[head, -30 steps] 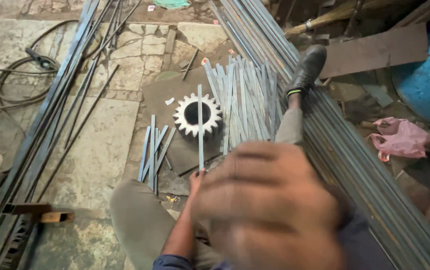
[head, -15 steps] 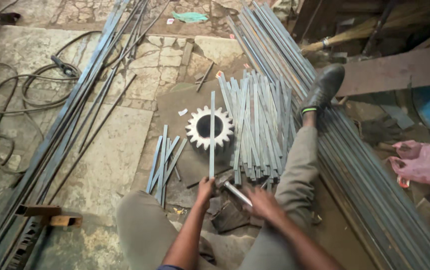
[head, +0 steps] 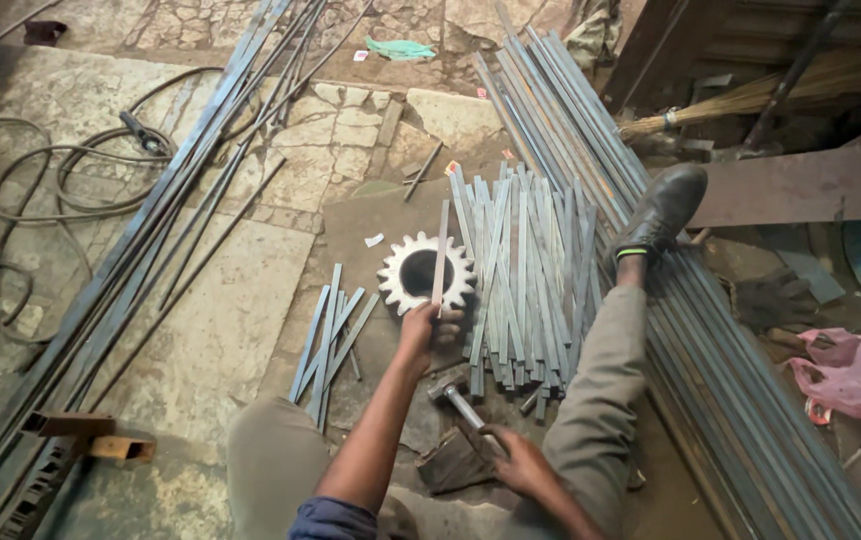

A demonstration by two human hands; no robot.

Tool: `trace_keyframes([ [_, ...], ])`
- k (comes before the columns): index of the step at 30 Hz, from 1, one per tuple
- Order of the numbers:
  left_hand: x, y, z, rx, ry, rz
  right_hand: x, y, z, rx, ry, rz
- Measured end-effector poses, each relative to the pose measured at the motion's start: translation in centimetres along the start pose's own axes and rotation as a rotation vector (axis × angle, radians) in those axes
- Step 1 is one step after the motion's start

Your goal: The person sits on the floor and repeatedly hammers thin metal strips against a large gear-shaped metal object. They pick up strips from a pile, strike them with a hammer, and place them aside.

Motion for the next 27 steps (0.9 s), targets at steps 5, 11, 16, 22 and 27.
trace_keyframes([
  [5,-0.1,-1.7,-0.6,0.134,0.068,0.073,0.3,0.7,3.9,-0.019,-0.255,-0.180],
  [11,-2.6,-2.2,0.2,0.144,0.059,0.146,-1.7,1.6,3.5,0.134,-0.147,-0.237],
  [16,-4.2,-3.1,-0.4,0.393,0.089,0.295,-1.2,2.8,6.6,0.034,-0.188,-0.131],
  [22,-4.8,-5.9,-2.7,0.409,0.020,0.342,0.1,2.0,7.3,-0.068,-0.114,-0.144],
  [27,-4.7,-7.3,-4.3,0.419,-0.011,0.404,2.1,-0.5,6.6,-0.430,-0.433,-0.068],
])
Point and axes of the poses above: each hand's wrist, its own x-axis away from the middle knuckle, its own y-axis out of the back of the hand, z = x × y, the point moved 1 cm from there along -x, towards the middle knuckle, and after that the axes turned 4 degrees about y, right-handed, at the moved point
